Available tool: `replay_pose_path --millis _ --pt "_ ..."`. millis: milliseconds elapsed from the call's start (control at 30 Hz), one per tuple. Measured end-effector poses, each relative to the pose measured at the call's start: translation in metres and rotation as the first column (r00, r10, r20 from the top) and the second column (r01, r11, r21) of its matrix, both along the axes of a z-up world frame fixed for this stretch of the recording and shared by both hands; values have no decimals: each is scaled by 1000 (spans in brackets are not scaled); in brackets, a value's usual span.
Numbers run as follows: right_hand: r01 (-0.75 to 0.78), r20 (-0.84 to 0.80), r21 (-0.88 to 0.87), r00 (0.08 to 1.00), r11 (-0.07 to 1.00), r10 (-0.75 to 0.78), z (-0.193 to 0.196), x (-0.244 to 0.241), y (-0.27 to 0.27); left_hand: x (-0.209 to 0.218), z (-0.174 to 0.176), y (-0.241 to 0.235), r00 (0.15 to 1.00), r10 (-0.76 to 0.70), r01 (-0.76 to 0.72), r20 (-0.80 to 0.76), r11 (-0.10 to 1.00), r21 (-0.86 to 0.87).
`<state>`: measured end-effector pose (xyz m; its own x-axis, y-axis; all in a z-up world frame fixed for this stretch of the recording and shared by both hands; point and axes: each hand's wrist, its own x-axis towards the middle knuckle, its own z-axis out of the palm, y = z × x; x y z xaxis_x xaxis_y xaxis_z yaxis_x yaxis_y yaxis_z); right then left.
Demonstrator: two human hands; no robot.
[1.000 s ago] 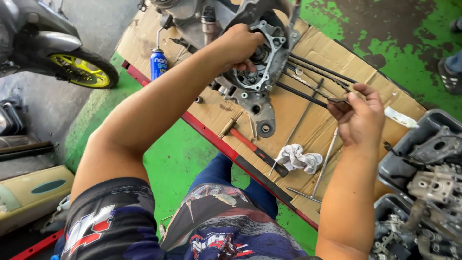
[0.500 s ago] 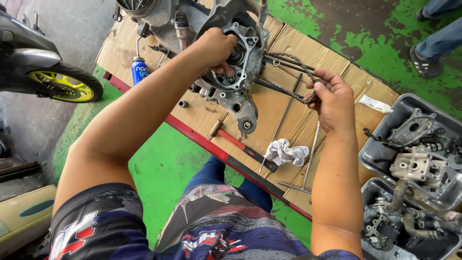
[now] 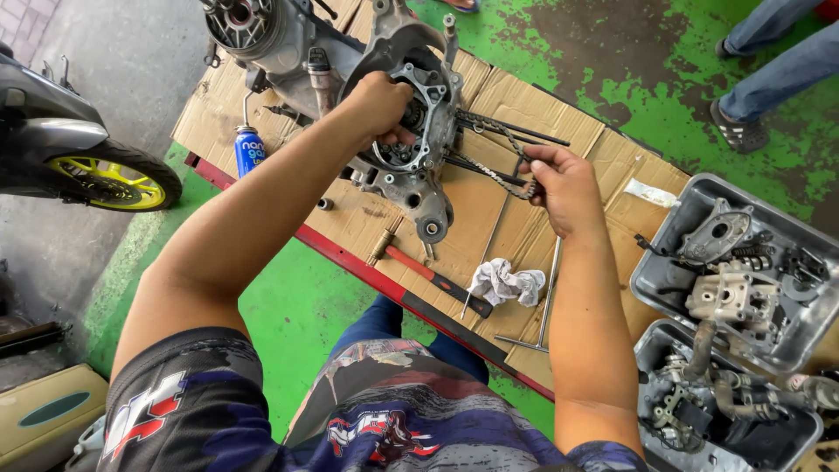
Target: Adjusting and inspecting the timing chain and gears of a motorcycle engine on a workbench.
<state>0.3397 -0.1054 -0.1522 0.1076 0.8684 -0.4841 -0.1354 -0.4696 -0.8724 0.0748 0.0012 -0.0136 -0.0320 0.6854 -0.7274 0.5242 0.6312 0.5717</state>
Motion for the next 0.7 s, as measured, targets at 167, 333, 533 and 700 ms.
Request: replay_pose_path --millis 167,333,533,700 --pt "-135 193 84 974 987 116 1 -16 9 3 6 0 1000 7 -7 -8 1000 -10" --pt "-169 216 134 967 976 138 10 -15 14 3 1 7 998 -5 3 -56 1000 -29" --pt "-58 161 219 987 974 23 -30 9 9 -13 -53 12 997 -46 58 -64 978 200" --pt "-6 126 235 992 972 -24 -24 11 7 1 -26 18 902 -279 344 -329 925 160"
